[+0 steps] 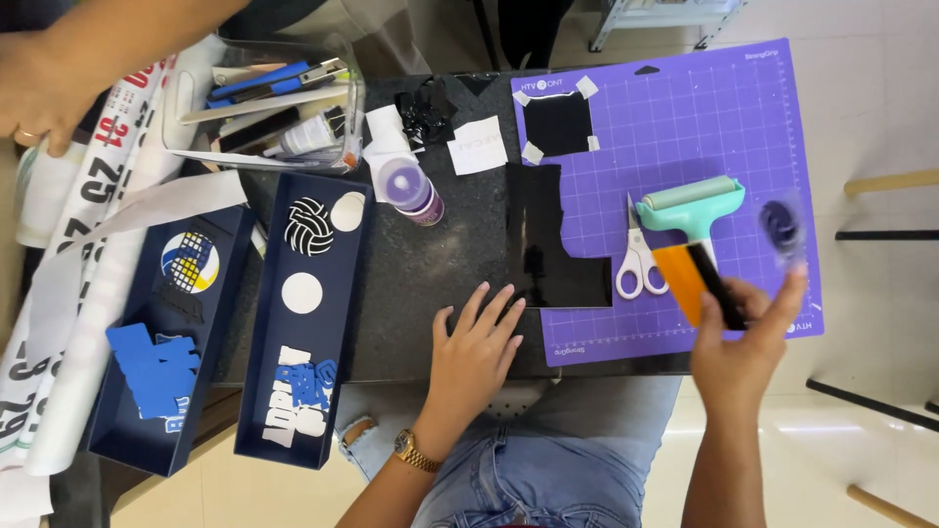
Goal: Peeling small vinyl stickers from a backing sheet and preparing them using tools like scissors and a squeegee.
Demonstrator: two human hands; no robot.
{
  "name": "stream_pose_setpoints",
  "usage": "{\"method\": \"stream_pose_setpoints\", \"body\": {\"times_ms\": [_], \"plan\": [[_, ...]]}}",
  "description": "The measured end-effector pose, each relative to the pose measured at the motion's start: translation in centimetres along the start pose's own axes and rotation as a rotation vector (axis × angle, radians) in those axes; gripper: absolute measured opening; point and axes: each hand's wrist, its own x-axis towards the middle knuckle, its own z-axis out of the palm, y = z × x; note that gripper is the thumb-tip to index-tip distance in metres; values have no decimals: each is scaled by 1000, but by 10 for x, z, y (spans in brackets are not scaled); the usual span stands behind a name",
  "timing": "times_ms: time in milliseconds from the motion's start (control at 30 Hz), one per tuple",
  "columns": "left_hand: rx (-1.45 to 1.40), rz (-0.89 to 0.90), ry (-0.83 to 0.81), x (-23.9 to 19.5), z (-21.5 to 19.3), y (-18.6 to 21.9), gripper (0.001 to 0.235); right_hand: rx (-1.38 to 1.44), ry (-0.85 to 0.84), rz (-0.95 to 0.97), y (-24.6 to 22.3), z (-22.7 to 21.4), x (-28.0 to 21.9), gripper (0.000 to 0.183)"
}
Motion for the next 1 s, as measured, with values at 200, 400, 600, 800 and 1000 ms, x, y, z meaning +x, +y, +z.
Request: {"method": "stream_pose_setpoints", "body": {"times_ms": [200, 400, 600, 800, 1000], "plan": [[-2, -10, -23, 2, -2, 0, 41, -31, 134, 112, 9, -18, 17, 97], [-24, -51, 15, 15, -1, -3, 37, 19, 230, 186, 36, -31, 14, 102], [-48, -363, -93, 45, 10, -4, 95, 25, 194, 244, 48, -32, 13, 101], [-58, -433, -193, 67, 30, 11, 126, -116, 142, 221, 51, -27, 13, 102], [-115, -447, -176, 65, 30, 10, 111, -124, 206, 19, 54, -18, 13, 106]]}}
